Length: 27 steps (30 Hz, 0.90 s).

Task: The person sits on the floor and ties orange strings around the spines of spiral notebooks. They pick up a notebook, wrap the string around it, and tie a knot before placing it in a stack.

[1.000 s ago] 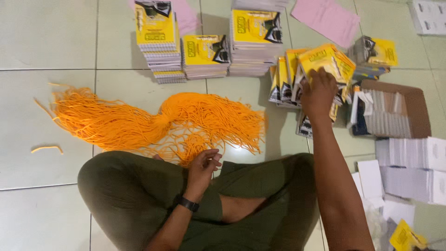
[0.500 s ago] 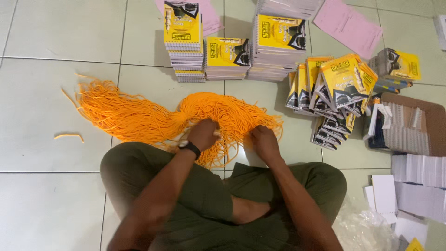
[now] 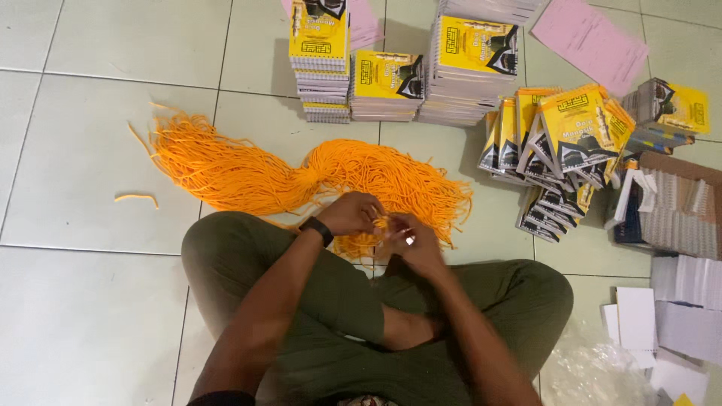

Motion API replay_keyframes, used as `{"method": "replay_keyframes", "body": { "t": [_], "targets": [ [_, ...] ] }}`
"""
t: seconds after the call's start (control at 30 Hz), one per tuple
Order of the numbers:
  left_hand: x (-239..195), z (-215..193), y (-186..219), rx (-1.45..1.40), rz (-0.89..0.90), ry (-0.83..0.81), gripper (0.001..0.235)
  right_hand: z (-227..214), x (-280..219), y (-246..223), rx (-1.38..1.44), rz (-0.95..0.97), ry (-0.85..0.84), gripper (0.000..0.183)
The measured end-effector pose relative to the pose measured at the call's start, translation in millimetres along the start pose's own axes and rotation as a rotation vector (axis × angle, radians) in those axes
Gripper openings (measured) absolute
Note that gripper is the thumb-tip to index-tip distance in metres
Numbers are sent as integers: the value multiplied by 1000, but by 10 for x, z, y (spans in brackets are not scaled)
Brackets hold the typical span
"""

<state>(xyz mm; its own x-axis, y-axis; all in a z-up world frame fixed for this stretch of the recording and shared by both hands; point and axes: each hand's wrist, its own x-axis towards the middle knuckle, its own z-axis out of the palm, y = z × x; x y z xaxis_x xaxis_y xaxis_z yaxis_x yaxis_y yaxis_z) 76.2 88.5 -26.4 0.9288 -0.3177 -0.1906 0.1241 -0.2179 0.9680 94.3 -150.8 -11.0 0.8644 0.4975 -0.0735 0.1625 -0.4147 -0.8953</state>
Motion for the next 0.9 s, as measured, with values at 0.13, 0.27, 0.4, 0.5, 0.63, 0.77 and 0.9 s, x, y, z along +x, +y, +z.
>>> {"method": "replay_keyframes", "body": {
  "t": [0.13, 0.27, 0.4, 0.5, 0.63, 0.77, 0.9],
  "targets": [
    [-42, -6, 144, -163, 20, 14, 52, 176, -41, 275, 87, 63, 90, 7],
    [-3, -30, 31, -128, 51, -1, 50, -18, 69, 421, 177, 94, 233, 3],
    [-15, -99, 114, 124, -181, 171, 22, -306, 111, 250, 494, 123, 612, 11],
    [115, -268, -570, 424, -412, 403, 17, -636, 76, -348, 820, 140, 799, 11],
    [91, -305, -464, 338, -440, 642, 15, -1198, 131, 712, 972, 110, 905, 10],
    [55, -292, -478, 604, -506, 702, 26, -1604, -52, 634, 895, 70, 1074, 16],
    [165, -359, -793, 910, -621, 864, 56, -2299, -255, 445, 806, 164, 1590, 8]
  ]
}}
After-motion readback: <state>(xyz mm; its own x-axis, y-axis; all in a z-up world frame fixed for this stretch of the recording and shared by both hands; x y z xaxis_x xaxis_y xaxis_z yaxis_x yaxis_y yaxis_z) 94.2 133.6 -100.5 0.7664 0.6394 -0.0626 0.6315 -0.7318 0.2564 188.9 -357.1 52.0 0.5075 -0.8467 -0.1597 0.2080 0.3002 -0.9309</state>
